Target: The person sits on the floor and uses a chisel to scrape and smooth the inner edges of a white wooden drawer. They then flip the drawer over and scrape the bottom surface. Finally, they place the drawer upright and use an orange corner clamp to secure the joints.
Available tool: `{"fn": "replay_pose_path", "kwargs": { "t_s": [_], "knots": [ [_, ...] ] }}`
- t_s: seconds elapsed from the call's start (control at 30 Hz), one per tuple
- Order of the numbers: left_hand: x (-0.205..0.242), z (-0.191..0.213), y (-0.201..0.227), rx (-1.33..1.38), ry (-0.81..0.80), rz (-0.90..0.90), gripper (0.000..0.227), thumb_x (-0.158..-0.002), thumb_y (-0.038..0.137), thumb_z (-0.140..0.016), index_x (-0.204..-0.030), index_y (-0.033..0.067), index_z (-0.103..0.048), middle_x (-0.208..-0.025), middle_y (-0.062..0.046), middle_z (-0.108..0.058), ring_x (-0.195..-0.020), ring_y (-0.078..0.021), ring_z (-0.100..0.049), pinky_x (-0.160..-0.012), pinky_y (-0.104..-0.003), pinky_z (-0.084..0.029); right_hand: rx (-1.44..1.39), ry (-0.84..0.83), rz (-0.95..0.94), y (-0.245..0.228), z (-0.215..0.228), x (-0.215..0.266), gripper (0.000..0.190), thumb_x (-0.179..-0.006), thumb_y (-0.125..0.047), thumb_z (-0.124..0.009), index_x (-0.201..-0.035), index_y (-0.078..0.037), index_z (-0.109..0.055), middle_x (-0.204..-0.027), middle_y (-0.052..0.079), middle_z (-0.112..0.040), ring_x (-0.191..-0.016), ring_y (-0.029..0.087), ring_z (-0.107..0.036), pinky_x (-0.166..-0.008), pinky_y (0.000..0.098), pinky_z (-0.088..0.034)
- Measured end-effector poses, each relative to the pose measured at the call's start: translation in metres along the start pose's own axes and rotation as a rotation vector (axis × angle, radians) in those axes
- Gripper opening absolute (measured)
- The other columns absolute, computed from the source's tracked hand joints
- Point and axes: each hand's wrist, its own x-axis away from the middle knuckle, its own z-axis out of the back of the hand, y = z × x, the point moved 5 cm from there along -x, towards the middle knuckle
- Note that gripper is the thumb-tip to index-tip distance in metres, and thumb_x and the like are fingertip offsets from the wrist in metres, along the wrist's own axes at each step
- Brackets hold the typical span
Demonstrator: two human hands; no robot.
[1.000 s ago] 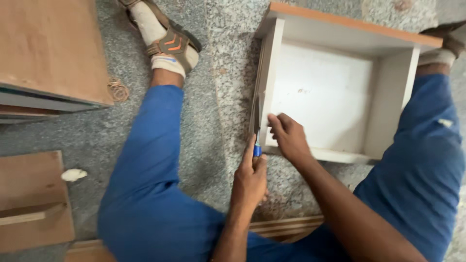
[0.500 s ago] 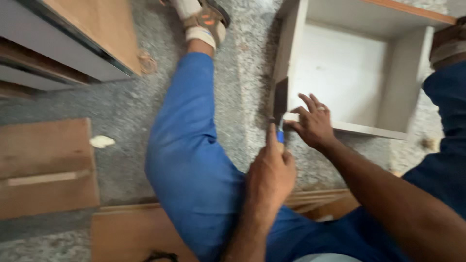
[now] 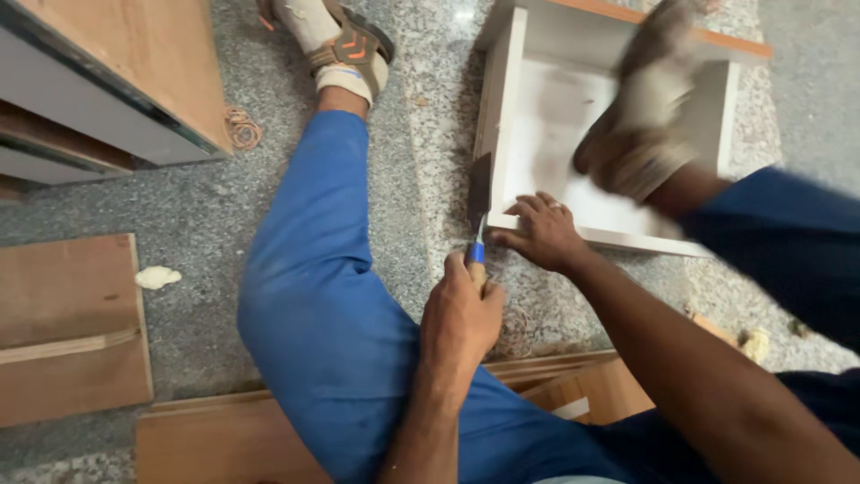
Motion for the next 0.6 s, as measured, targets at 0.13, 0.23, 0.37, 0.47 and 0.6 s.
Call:
{"fn": "replay_pose_path", "kwargs": {
  "t_s": [0.13, 0.23, 0.37, 0.47, 0.6],
  "knots": [
    [-0.015, -0.009, -0.013, 0.085, -0.027, 0.108, 0.048, -0.095, 0.034, -0.062, -0.137, 0.0142, -0.053, -0.108, -0.024, -0.074, -0.1, -0.0448, -0.07, -0.083, -0.054, -0.055, -0.517, 0.16, -0.139, -0.011, 0.03, -0.012, 0.06, -0.102, -0.056, -0.05, -0.105, -0.002, -0.073, -0.112, 0.024, -0.073, -0.114, 0.041, -0.069, -0.101, 0.0483, -0.052],
    [-0.032, -0.019, -0.016, 0.151, -0.078, 0.16, 0.058, -0.096, 0.039, -0.059, -0.151, 0.0258, -0.045, -0.116, -0.022, -0.072, -0.106, -0.0439, -0.069, -0.086, -0.052, -0.055, -0.508, 0.034, -0.459, -0.026, 0.049, -0.02, 0.064, -0.099, -0.06, -0.052, -0.091, 0.0, -0.074, -0.083, 0.027, -0.071, -0.09, 0.045, -0.071, -0.086, 0.0516, -0.052],
    [-0.051, -0.039, -0.002, 0.195, -0.092, 0.119, 0.063, -0.099, 0.037, -0.057, -0.158, 0.0287, -0.036, -0.122, -0.021, -0.071, -0.111, -0.0412, -0.068, -0.091, -0.049, -0.056, -0.419, -0.021, -0.477, -0.037, 0.064, -0.043, 0.058, -0.096, -0.053, -0.06, -0.09, 0.003, -0.072, -0.085, 0.029, -0.071, -0.091, 0.046, -0.07, -0.087, 0.0509, -0.053],
    [-0.064, -0.044, 0.006, 0.197, -0.129, 0.148, 0.066, -0.099, 0.034, -0.055, -0.159, 0.0287, -0.03, -0.124, -0.02, -0.069, -0.111, -0.0388, -0.069, -0.09, -0.047, -0.057, -0.436, 0.137, -0.431, -0.036, 0.063, -0.053, 0.045, -0.094, -0.039, -0.061, -0.091, 0.004, -0.071, -0.089, 0.029, -0.07, -0.091, 0.046, -0.069, -0.087, 0.0519, -0.053],
    [-0.072, -0.045, 0.008, 0.181, -0.14, 0.151, 0.066, -0.097, 0.032, -0.057, -0.159, 0.0279, -0.032, -0.116, -0.021, -0.073, -0.105, -0.0388, -0.073, -0.087, -0.046, -0.058, -0.467, 0.316, -0.411, -0.034, 0.061, -0.058, 0.039, -0.093, -0.031, -0.062, -0.093, 0.007, -0.069, -0.103, 0.03, -0.065, -0.095, 0.047, -0.064, -0.087, 0.0526, -0.051]
  ]
}}
